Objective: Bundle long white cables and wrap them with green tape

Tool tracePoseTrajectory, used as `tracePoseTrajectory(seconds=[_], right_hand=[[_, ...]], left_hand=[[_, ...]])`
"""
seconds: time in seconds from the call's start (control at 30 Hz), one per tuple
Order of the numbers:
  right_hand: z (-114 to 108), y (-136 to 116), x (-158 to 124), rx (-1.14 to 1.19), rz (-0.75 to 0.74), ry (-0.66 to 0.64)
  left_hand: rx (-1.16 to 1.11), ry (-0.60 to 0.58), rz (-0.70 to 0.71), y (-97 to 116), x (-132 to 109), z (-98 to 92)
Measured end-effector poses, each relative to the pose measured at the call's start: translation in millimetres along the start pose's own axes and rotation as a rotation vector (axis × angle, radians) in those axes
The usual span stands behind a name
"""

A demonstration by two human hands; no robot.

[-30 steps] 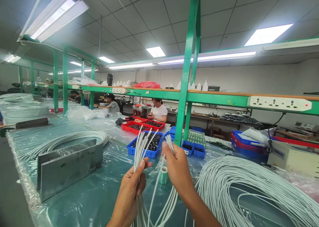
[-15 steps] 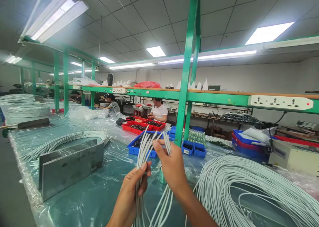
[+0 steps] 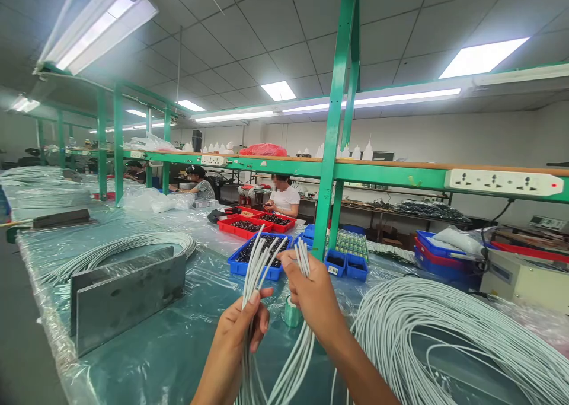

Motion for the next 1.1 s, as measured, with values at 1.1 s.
tracePoseTrajectory(seconds=[1.1], right_hand=[[1.7,-0.2,-0.4,-0.089,-0.004,0.001]], left_hand=[[-0.144,0.108,-0.014,-2.4,3.0,-11.7]])
Point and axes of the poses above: each hand's wrist, its own x-axis towards the middle knuckle, its own z-axis out of the palm, y = z × x, the point moved 10 cm from there along x, towards the middle knuckle, and after that the axes turned 8 degrees about -x, right-handed, at the moved point
